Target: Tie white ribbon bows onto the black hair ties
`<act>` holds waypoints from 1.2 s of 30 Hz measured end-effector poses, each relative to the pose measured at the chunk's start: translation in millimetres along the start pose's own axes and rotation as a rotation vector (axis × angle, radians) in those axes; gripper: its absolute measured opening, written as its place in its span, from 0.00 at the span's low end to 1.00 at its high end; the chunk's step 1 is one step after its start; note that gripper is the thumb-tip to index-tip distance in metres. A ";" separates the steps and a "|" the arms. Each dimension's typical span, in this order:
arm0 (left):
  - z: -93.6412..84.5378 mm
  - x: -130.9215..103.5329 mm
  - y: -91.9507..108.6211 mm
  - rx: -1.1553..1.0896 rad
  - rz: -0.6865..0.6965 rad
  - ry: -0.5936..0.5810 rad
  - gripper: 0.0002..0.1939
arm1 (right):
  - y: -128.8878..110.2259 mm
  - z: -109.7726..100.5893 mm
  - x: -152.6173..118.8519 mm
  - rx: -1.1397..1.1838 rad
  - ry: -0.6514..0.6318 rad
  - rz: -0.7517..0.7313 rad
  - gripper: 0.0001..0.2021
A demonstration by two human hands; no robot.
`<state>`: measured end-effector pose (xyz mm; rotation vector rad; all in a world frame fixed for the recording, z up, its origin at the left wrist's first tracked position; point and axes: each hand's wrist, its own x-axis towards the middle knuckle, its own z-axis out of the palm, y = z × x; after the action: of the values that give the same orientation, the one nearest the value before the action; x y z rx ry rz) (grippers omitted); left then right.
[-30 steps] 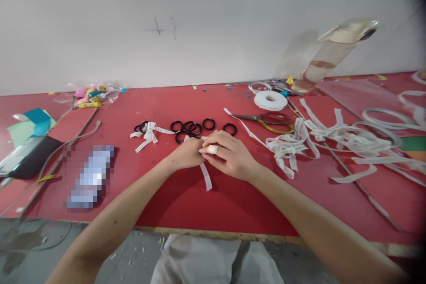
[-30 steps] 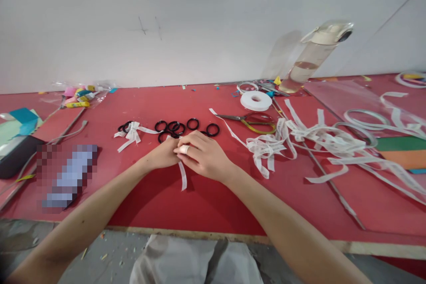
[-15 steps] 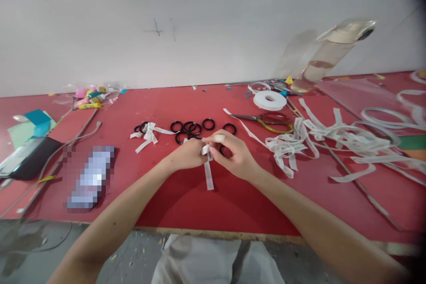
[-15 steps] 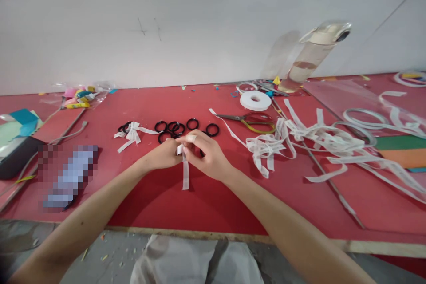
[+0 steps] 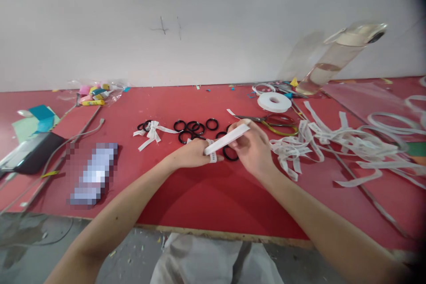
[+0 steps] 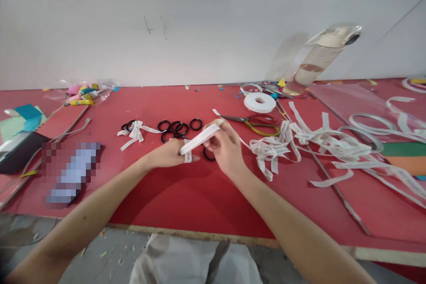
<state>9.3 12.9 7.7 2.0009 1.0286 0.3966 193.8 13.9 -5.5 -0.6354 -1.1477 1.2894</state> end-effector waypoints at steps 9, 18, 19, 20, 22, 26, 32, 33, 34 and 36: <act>-9.4 -10.0 -0.7 -0.796 0.021 -0.303 0.29 | 1.2 -25.7 23.0 0.185 0.098 0.152 0.13; -0.7 -12.5 -1.1 -1.274 0.184 -0.442 0.40 | 6.2 -26.4 26.1 0.206 0.133 0.127 0.24; 1.5 -12.7 0.5 -1.280 0.183 -0.466 0.39 | 6.5 -27.5 26.3 0.174 0.139 0.126 0.22; 3.9 -13.1 2.2 -1.286 0.181 -0.492 0.38 | 7.1 -28.6 26.5 0.150 0.154 0.129 0.21; 8.5 -14.1 5.5 -1.291 0.176 -0.542 0.38 | 8.6 -30.6 27.2 0.121 0.208 0.134 0.17; 15.4 -16.8 10.4 -1.262 0.174 -0.621 0.44 | 12.4 -34.4 29.0 0.057 0.320 0.113 0.13; 19.8 -18.5 12.4 -1.201 0.170 -0.628 0.50 | 15.9 -43.5 31.4 -0.057 0.375 0.102 0.13; 20.0 -18.2 12.8 -1.202 0.170 -0.629 0.51 | 16.0 -44.9 32.1 -0.061 0.390 0.092 0.13; 20.2 -17.9 13.2 -1.206 0.169 -0.628 0.52 | 15.9 -46.1 32.8 -0.066 0.403 0.076 0.13; 20.5 -17.3 13.9 -1.223 0.172 -0.619 0.53 | 15.2 -47.4 34.2 -0.081 0.423 0.042 0.12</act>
<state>18.1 -16.0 7.9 0.9551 0.0934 0.3308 226.8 60.3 -25.8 -0.9456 -0.8427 1.0792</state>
